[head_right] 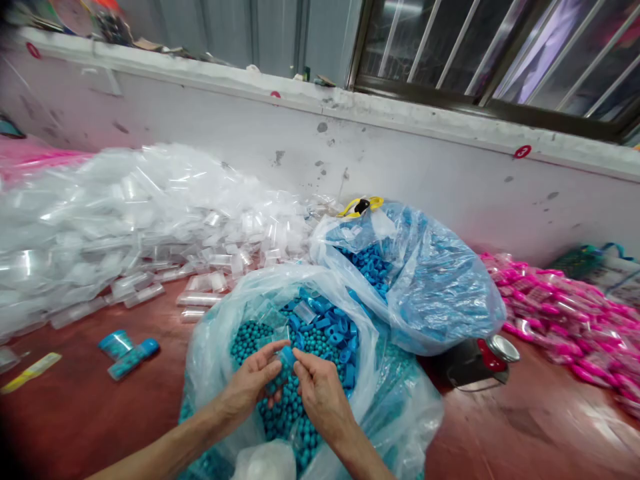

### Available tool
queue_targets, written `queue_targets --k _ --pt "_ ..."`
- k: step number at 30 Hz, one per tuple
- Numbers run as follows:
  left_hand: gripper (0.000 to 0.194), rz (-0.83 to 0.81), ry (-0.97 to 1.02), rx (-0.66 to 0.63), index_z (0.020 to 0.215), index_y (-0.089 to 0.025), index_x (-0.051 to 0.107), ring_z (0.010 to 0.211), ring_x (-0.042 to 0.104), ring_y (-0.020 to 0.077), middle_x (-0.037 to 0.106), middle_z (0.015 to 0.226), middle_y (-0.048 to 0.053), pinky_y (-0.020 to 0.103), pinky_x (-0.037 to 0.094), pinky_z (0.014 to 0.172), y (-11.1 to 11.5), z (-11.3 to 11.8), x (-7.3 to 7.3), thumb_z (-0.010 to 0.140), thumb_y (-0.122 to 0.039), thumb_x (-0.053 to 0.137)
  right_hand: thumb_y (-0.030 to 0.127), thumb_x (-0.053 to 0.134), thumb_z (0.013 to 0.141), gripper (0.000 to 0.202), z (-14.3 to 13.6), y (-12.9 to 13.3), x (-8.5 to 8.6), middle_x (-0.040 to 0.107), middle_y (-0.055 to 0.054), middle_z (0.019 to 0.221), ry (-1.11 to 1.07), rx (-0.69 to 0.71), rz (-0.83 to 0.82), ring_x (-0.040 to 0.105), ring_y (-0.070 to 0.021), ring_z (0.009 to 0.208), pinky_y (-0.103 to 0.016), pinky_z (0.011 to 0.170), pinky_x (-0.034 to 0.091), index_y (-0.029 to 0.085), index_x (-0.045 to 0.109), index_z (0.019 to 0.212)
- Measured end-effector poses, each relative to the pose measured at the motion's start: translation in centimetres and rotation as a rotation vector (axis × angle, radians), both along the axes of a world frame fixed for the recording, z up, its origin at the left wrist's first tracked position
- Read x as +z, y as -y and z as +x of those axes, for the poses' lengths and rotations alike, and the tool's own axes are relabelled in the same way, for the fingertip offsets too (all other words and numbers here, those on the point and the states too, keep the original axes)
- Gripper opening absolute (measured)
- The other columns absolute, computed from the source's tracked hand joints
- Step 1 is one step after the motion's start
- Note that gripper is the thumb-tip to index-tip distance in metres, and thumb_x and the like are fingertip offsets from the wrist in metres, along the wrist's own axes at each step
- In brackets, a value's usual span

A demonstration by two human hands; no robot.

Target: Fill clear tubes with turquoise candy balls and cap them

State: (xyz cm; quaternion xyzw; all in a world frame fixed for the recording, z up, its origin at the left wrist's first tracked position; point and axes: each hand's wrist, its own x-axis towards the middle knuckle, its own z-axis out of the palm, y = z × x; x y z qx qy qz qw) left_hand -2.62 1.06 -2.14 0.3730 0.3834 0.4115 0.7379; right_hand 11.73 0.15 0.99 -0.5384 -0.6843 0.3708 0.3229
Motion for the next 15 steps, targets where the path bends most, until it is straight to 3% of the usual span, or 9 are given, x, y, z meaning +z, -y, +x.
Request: queue_targets --k 4,8,11,15 --pt "0.060 0.010 -0.052 0.038 0.114 -0.013 0.041 0.037 0.046 0.0067 0.052 0.057 -0.005 0.017 0.033 0.033 0.4 0.3 0.3 0.066 -0.043 0.060 0.028 0.037 0.087 0.033 0.1 0.4 -0.4 0.059 -0.002 0.062 0.076 0.006 0.139 0.054 -0.0139 0.055 -0.024 0.055 0.044 0.017 0.061 0.106" --pt "0.043 0.063 -0.169 0.076 0.106 -0.015 0.045 0.033 0.042 0.0061 0.044 0.049 -0.008 0.016 0.029 0.030 0.4 0.6 0.3 0.070 -0.036 0.055 0.024 0.033 0.089 0.033 1.0 0.0 -0.6 0.057 -0.003 0.069 0.209 0.188 0.344 0.054 -0.0141 0.062 -0.024 0.059 0.043 0.017 0.059 0.107" --pt "0.037 0.054 -0.190 0.100 0.103 -0.017 0.046 0.032 0.042 0.0061 0.042 0.050 -0.009 0.016 0.029 0.029 0.4 0.9 0.4 0.070 -0.033 0.053 0.026 0.034 0.089 0.030 1.2 -0.4 -0.6 0.053 -0.001 0.062 0.213 0.256 0.322 0.051 -0.0127 0.058 -0.022 0.056 0.041 0.018 0.062 0.098" --pt "0.040 0.028 -0.132 0.114 0.103 -0.018 0.044 0.033 0.043 0.0061 0.043 0.051 -0.009 0.015 0.030 0.030 0.3 1.0 0.9 0.069 -0.036 0.054 0.028 0.035 0.087 0.030 0.8 -0.2 -0.8 0.054 -0.001 0.063 0.055 0.110 0.229 0.052 -0.0131 0.060 -0.024 0.060 0.043 0.019 0.064 0.091"
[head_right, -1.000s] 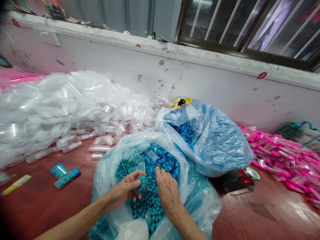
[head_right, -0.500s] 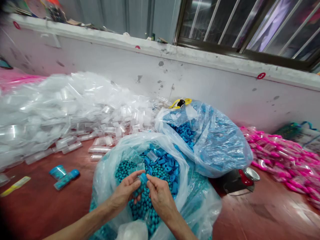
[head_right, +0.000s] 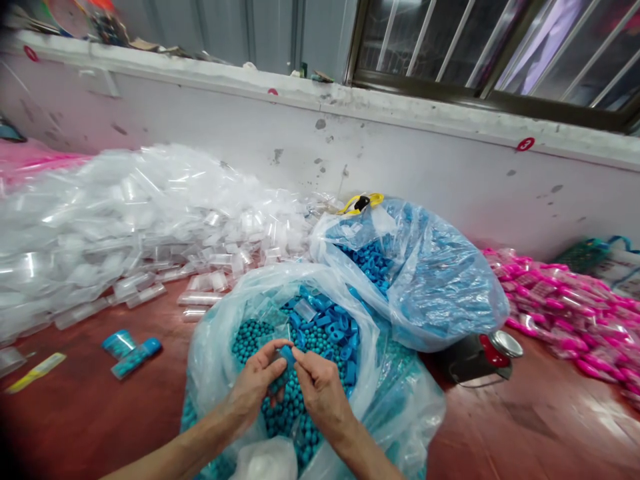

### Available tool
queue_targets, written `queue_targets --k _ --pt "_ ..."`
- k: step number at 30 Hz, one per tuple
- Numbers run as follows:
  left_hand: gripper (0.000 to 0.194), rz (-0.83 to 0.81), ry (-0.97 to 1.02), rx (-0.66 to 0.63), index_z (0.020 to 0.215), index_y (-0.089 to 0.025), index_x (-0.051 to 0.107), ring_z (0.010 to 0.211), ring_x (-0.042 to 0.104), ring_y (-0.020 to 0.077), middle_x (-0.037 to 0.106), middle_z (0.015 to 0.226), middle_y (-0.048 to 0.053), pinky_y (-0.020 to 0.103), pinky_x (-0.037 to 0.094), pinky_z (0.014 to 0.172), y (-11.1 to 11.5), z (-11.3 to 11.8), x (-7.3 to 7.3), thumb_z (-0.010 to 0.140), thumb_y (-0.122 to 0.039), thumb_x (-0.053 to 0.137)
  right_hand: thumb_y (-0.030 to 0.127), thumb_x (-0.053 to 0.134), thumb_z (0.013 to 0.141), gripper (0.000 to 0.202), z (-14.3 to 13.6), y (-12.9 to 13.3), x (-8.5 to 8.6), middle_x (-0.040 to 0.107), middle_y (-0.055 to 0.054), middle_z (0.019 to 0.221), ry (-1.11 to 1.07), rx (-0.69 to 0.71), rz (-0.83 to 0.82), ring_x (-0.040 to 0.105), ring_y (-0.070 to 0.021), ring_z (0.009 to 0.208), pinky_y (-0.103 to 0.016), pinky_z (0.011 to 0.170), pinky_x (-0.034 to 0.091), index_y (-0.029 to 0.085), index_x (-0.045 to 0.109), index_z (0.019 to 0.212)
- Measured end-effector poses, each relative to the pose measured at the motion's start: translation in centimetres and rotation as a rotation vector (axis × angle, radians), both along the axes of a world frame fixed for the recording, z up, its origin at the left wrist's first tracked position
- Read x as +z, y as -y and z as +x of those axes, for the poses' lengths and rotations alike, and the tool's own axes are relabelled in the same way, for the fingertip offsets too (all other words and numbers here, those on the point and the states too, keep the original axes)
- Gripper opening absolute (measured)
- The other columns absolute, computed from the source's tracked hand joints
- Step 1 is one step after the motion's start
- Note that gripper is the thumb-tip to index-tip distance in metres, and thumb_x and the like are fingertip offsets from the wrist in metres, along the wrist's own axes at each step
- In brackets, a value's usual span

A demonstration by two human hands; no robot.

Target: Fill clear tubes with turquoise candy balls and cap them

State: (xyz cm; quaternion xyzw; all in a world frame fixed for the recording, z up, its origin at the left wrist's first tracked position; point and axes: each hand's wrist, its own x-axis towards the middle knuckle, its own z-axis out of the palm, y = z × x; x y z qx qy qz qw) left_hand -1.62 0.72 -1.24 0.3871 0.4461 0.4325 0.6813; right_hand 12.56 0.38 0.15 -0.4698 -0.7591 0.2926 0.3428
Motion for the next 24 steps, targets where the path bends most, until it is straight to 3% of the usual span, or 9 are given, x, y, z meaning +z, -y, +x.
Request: queue_targets --k 3,6,9,11,13,16,18,21,24 --pt "0.042 -0.029 0.020 -0.092 0.105 -0.017 0.042 0.034 0.046 0.0071 0.047 0.052 -0.008 0.015 0.032 0.031 -0.1 -0.6 0.4 0.070 -0.039 0.054 0.027 0.045 0.081 0.025 0.2 0.0 0.3 0.058 -0.003 0.076 -0.141 0.010 -0.155 0.055 -0.0153 0.071 -0.027 0.065 0.046 0.019 0.062 0.097" --pt "0.043 -0.032 0.013 -0.202 0.107 -0.019 0.038 0.037 0.051 0.0092 0.051 0.055 -0.007 0.015 0.034 0.031 -0.3 -1.4 0.8 0.073 -0.041 0.052 0.030 0.054 0.072 0.027 0.7 -0.9 1.1 0.055 0.002 0.067 -0.338 0.046 -0.481 0.051 -0.0102 0.052 -0.023 0.048 0.045 0.018 0.061 0.095" --pt "0.038 0.013 -0.031 -0.226 0.102 -0.020 0.038 0.034 0.049 0.0075 0.049 0.055 -0.008 0.014 0.027 0.029 -0.3 -1.7 1.1 0.073 -0.042 0.051 0.032 0.063 0.063 0.046 0.6 -1.9 1.3 0.054 0.004 0.068 -0.546 -0.094 -0.644 0.050 -0.0094 0.049 -0.024 0.044 0.047 0.016 0.055 0.106" --pt "0.034 0.048 -0.076 -0.209 0.097 -0.020 0.039 0.032 0.045 0.0054 0.047 0.055 -0.009 0.014 0.024 0.029 -0.2 -1.6 1.2 0.074 -0.042 0.050 0.034 0.064 0.062 0.057 0.1 -2.1 1.0 0.058 0.001 0.077 -0.578 -0.171 -0.603 0.054 -0.0114 0.053 -0.027 0.047 0.049 0.016 0.051 0.114" --pt "0.031 0.067 -0.125 -0.180 0.095 -0.019 0.039 0.031 0.041 0.0041 0.047 0.056 -0.008 0.015 0.025 0.030 -0.1 -1.3 1.2 0.074 -0.040 0.049 0.036 0.059 0.069 0.051 -0.4 -1.8 0.9 0.062 -0.003 0.087 -0.481 -0.163 -0.489 0.058 -0.0149 0.064 -0.031 0.058 0.051 0.016 0.051 0.115" --pt "0.034 0.068 -0.181 -0.100 0.103 -0.019 0.040 0.031 0.035 0.0037 0.047 0.059 -0.008 0.017 0.027 0.032 0.0 -0.9 1.2 0.076 -0.037 0.047 0.035 0.049 0.079 0.045 -1.0 -0.7 1.0 0.058 -0.007 0.111 -0.226 -0.029 -0.355 0.055 -0.0207 0.097 -0.037 0.087 0.043 0.019 0.048 0.121" --pt "0.041 0.079 -0.186 -0.025 0.112 -0.019 0.038 0.035 0.037 0.0049 0.048 0.061 -0.007 0.019 0.031 0.037 0.0 -0.8 1.1 0.076 -0.035 0.047 0.035 0.057 0.073 0.062 -1.4 0.0 1.1 0.046 -0.010 0.127 -0.077 0.056 -0.326 0.043 -0.0247 0.115 -0.040 0.096 0.034 0.018 0.037 0.130" --pt "0.042 0.149 -0.165 0.041 0.113 -0.018 0.044 0.056 0.049 0.0095 0.055 0.071 -0.002 0.022 0.039 0.056 0.0 -0.6 1.2 0.074 -0.032 0.051 0.029 0.069 0.058 0.091 -2.2 0.6 0.8 0.036 -0.015 0.132 0.044 0.060 -0.217 0.035 -0.0283 0.120 -0.042 0.097 0.032 0.014 0.023 0.135" --pt "0.033 0.176 -0.124 0.049 0.104 -0.018 0.050 0.070 0.051 0.0118 0.057 0.077 -0.001 0.023 0.039 0.067 0.2 -0.4 1.6 0.074 -0.031 0.053 0.022 0.062 0.062 0.076 -3.0 0.8 0.5 0.046 -0.014 0.118 0.069 -0.032 -0.083 0.046 -0.0260 0.109 -0.041 0.089 0.040 0.014 0.028 0.130"
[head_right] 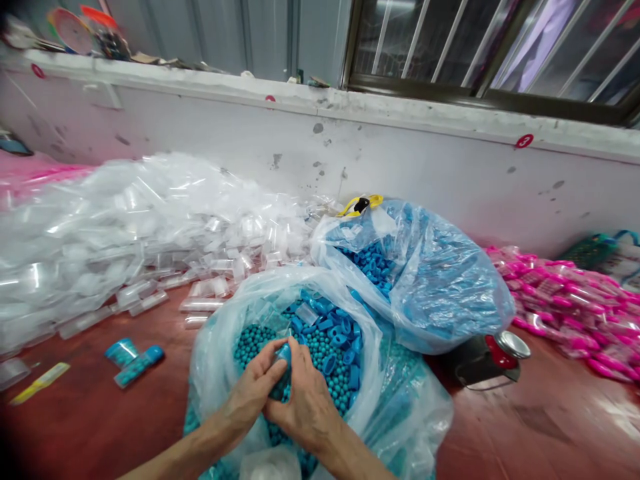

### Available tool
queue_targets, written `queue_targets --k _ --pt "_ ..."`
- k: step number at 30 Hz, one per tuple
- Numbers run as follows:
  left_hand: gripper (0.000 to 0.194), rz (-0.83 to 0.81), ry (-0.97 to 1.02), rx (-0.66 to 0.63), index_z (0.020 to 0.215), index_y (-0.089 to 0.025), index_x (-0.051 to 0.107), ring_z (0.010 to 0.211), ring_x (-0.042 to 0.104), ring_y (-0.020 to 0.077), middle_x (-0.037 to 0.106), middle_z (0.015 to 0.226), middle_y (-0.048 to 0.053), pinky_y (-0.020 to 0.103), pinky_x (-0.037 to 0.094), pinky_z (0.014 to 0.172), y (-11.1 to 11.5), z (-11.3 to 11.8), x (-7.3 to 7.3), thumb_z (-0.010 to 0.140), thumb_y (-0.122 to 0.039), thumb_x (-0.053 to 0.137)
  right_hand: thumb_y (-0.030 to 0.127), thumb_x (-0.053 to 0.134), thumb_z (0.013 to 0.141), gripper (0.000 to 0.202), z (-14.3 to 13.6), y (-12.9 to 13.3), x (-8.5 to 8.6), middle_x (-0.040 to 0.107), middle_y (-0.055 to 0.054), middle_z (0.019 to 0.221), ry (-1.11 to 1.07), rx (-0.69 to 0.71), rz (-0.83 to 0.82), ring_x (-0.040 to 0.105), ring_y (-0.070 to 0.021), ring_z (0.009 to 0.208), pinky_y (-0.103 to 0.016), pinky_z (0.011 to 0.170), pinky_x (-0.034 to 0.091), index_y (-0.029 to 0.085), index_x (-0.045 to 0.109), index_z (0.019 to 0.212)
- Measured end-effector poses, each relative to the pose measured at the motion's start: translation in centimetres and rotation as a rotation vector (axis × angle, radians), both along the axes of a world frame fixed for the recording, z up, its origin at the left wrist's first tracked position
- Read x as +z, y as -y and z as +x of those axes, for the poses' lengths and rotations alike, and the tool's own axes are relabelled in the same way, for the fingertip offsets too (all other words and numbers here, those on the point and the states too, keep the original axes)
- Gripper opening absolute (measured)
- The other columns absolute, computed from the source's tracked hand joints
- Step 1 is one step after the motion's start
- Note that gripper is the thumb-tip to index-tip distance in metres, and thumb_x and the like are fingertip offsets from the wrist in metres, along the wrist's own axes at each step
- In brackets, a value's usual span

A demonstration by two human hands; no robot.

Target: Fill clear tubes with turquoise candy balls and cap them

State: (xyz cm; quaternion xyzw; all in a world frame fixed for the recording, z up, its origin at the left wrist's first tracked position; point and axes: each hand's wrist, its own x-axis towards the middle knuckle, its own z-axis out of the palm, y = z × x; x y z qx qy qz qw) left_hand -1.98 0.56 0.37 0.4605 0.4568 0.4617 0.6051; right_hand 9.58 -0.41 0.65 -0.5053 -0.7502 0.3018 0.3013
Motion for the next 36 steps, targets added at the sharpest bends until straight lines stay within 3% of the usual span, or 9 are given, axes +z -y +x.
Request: queue_targets --k 10,14,18,20,23,27,30,33,36 --pt "0.015 -0.071 -0.028 0.015 0.081 -0.019 0.048 0.054 0.043 0.0086 0.048 0.059 -0.007 0.019 0.035 0.053 0.7 1.1 -0.1 0.070 -0.028 0.054 0.030 0.063 0.059 0.070 -0.4 1.4 -3.0 0.051 -0.013 0.104 -0.025 -0.102 0.207 0.055 -0.0282 0.092 -0.039 0.076 0.047 0.015 0.033 0.120" --pt "0.013 -0.033 -0.156 -0.056 0.083 -0.019 0.048 0.055 0.044 0.0099 0.047 0.059 -0.005 0.020 0.036 0.054 0.3 1.3 -0.2 0.074 -0.027 0.047 0.028 0.062 0.063 0.072 -0.7 1.8 -3.6 0.044 -0.017 0.120 -0.085 -0.144 0.113 0.042 -0.0318 0.113 -0.044 0.092 0.037 0.016 0.030 0.126" --pt "0.018 0.108 -0.327 -0.150 0.092 -0.019 0.050 0.067 0.049 0.0123 0.054 0.072 -0.002 0.022 0.039 0.063 -0.1 -1.1 0.9 0.076 -0.025 0.044 0.023 0.065 0.061 0.092 0.0 1.2 -1.5 0.029 -0.014 0.136 -0.108 0.022 -0.110 0.038 -0.0275 0.118 -0.039 0.094 0.036 0.017 0.014 0.137" --pt "0.024 0.184 -0.505 -0.170 0.099 -0.022 0.052 0.069 0.050 0.0135 0.057 0.076 -0.001 0.023 0.039 0.064 0.0 -4.2 1.7 0.078 -0.028 0.043 0.023 0.065 0.062 0.091 0.9 0.8 -0.6 0.027 -0.012 0.138 -0.080 0.108 -0.181 0.049 -0.0230 0.106 -0.034 0.086 0.042 0.020 0.014 0.137" --pt "0.029 0.178 -0.975 -0.085 0.103 -0.024 0.055 0.069 0.053 0.0175 0.059 0.073 0.001 0.026 0.040 0.064 0.5 -10.1 2.8 0.078 -0.032 0.042 0.024 0.055 0.074 0.057 2.6 0.2 -0.3 0.049 -0.010 0.121 0.027 0.116 -0.177 0.057 -0.0170 0.083 -0.030 0.077 0.045 0.019 0.037 0.128" --pt "0.034 0.277 -1.656 0.132 0.105 -0.020 0.057 0.083 0.054 0.0256 0.061 0.087 0.009 0.036 0.039 0.073 0.9 -14.1 4.0 0.081 -0.025 0.033 0.026 0.045 0.082 0.029 4.0 -1.1 -0.9 0.064 -0.007 0.099 0.229 0.031 -0.129 0.058 -0.0195 0.090 -0.030 0.082 0.041 0.018 0.058 0.107" --pt "0.036 0.303 -1.709 0.099 0.098 -0.021 0.058 0.082 0.056 0.0238 0.062 0.087 0.008 0.034 0.041 0.071 0.4 -11.6 3.9 0.086 -0.026 0.025 0.024 0.041 0.084 0.025 3.4 -2.5 -0.6 0.066 -0.004 0.094 0.344 -0.013 -0.086 0.059 -0.0186 0.091 -0.028 0.079 0.041 0.020 0.062 0.097" --pt "0.034 0.280 -1.631 -0.169 0.087 -0.018 0.059 0.075 0.058 0.0241 0.063 0.080 0.008 0.033 0.042 0.064 -1.0 -7.1 2.3 0.087 -0.030 0.027 0.022 0.038 0.086 0.025 1.9 -4.0 0.3 0.067 -0.003 0.090 0.430 -0.012 -0.011 0.060 -0.0168 0.088 -0.024 0.075 0.041 0.021 0.062 0.095" --pt "0.031 0.419 -1.618 -0.242 0.112 -0.019 0.049 0.089 0.055 0.0243 0.057 0.105 0.010 0.034 0.043 0.071 -2.4 -3.9 -0.2 0.084 -0.019 0.035 0.020 0.041 0.085 0.025 1.2 -5.1 1.1 0.065 -0.004 0.098 0.465 -0.013 0.068 0.058 -0.0168 0.094 -0.024 0.079 0.040 0.021 0.059 0.103"
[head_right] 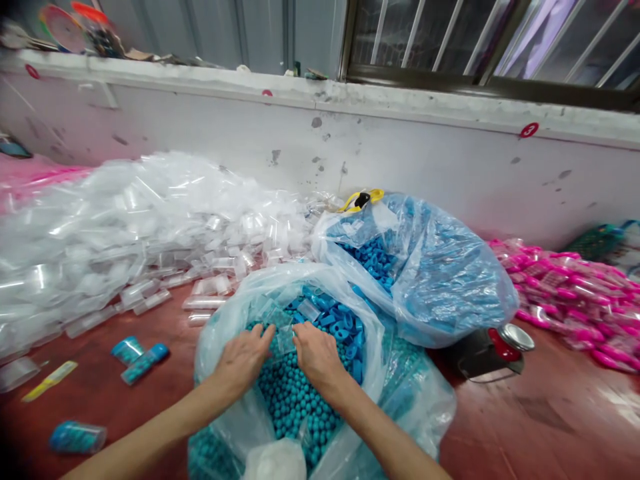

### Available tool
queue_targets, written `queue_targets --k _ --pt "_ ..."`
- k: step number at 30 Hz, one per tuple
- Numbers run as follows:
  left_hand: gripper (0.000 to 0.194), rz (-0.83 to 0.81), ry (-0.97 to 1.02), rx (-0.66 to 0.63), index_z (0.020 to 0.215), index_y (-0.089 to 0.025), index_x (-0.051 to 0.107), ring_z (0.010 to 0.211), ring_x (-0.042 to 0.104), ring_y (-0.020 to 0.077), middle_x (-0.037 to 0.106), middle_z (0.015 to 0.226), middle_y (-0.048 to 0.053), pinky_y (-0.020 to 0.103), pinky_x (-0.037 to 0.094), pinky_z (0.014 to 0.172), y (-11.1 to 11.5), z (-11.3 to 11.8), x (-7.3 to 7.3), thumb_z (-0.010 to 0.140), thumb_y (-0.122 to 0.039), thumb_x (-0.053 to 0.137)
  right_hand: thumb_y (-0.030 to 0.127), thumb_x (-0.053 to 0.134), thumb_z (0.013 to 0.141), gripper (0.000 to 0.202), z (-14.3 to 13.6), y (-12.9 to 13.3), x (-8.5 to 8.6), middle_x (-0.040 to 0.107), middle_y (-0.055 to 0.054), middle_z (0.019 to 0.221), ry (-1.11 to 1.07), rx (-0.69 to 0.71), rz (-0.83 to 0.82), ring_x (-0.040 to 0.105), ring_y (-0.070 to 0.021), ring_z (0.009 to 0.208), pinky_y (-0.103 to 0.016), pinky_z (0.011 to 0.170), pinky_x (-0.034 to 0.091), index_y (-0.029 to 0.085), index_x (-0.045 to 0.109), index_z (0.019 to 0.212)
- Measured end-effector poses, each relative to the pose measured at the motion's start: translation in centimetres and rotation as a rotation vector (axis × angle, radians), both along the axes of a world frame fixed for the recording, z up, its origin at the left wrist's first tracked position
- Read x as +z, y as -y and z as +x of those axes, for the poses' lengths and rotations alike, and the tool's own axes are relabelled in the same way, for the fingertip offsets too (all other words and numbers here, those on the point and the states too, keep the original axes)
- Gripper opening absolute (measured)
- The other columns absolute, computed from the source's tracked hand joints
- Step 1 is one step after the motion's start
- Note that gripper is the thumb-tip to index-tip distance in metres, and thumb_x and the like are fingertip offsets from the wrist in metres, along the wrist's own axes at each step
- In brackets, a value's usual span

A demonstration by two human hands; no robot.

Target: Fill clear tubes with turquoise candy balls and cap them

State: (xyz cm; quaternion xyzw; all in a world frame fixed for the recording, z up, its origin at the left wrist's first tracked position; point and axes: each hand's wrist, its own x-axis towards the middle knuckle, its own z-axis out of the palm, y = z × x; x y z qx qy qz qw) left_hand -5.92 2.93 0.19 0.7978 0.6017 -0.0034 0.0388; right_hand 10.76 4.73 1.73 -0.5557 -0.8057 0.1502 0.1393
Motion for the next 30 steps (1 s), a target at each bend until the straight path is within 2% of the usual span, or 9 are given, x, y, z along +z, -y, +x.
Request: queue_targets --k 4,8,10,13,17,20,24,26,30 --pt "0.037 0.030 0.009 -0.206 0.117 -0.022 0.042 0.102 0.048 0.0226 0.046 0.120 0.011 0.036 0.041 0.081 -1.0 0.7 -2.3 0.083 -0.010 0.032 0.024 0.043 0.084 0.025 2.4 -0.8 0.0 0.065 -0.005 0.100 -0.024 -0.047 -0.029 0.058 -0.0193 0.095 -0.027 0.079 0.041 0.019 0.060 0.102" --pt "0.028 -0.068 0.038 -0.255 0.107 -0.020 0.046 0.091 0.054 0.0189 0.047 0.111 0.009 0.032 0.043 0.077 -1.9 0.0 -3.1 0.080 -0.014 0.039 0.027 0.042 0.085 0.026 6.1 -0.1 0.2 0.066 -0.004 0.099 -0.033 -0.104 -0.078 0.059 -0.0198 0.093 -0.029 0.078 0.041 0.019 0.060 0.102" --pt "0.023 -0.149 0.072 -0.260 0.100 -0.019 0.049 0.084 0.056 0.0184 0.049 0.104 0.008 0.030 0.044 0.073 -2.3 -0.3 -3.3 0.078 -0.015 0.043 0.027 0.041 0.086 0.026 6.8 1.1 0.5 0.065 -0.004 0.099 0.029 -0.132 -0.051 0.058 -0.0198 0.093 -0.029 0.078 0.041 0.020 0.058 0.104" --pt "0.021 -0.197 0.142 -0.254 0.094 -0.018 0.052 0.082 0.057 0.0194 0.052 0.097 0.009 0.032 0.043 0.073 -2.8 -0.7 -3.3 0.077 -0.012 0.040 0.022 0.042 0.086 0.020 6.0 3.0 0.5 0.064 -0.003 0.092 0.248 -0.050 -0.039 0.058 -0.0185 0.084 -0.026 0.067 0.041 0.022 0.059 0.096" --pt "0.018 -0.210 0.216 -0.204 0.084 -0.018 0.055 0.081 0.057 0.0211 0.057 0.084 0.006 0.033 0.042 0.073 -2.9 -0.6 -2.6 0.074 -0.012 0.042 0.011 0.044 0.083 0.018 3.9 3.9 -1.0 0.058 -0.006 0.091 0.517 0.089 0.010 0.053 -0.0198 0.081 -0.027 0.058 0.037 0.021 0.059 0.085" --pt "0.015 -0.205 0.297 -0.167 0.086 -0.019 0.056 0.080 0.058 0.0202 0.060 0.080 0.004 0.031 0.042 0.072 -3.0 0.2 -2.2 0.074 -0.018 0.046 0.008 0.043 0.083 0.020 3.6 3.0 -2.0 0.056 -0.007 0.091 0.581 0.088 0.044 0.050 -0.0215 0.085 -0.029 0.059 0.036 0.019 0.059 0.081" --pt "0.017 -0.271 0.404 -0.147 0.089 -0.018 0.056 0.058 0.057 0.0153 0.057 0.059 -0.002 0.025 0.042 0.059 -2.4 1.5 -2.6 0.075 -0.023 0.048 0.011 0.043 0.084 0.018 4.6 2.3 -2.3 0.055 -0.005 0.086 0.567 0.078 0.023 0.050 -0.0194 0.079 -0.027 0.053 0.033 0.021 0.058 0.079" --pt "0.018 -0.271 0.421 -0.144 0.090 -0.019 0.057 0.062 0.058 0.0159 0.059 0.065 -0.001 0.026 0.043 0.061 -1.7 2.0 -3.1 0.075 -0.023 0.048 0.013 0.044 0.084 0.016 4.9 2.6 -2.2 0.055 -0.004 0.087 0.550 0.090 0.026 0.051 -0.0189 0.079 -0.026 0.051 0.032 0.022 0.057 0.080" --pt "0.020 -0.240 0.287 -0.175 0.092 -0.022 0.057 0.097 0.053 0.0239 0.054 0.107 0.008 0.037 0.039 0.082 -0.3 2.7 -3.7 0.074 -0.022 0.049 0.013 0.046 0.083 0.015 4.4 3.3 -2.6 0.056 -0.003 0.089 0.538 0.107 0.046 0.051 -0.0188 0.077 -0.027 0.049 0.029 0.023 0.057 0.082"
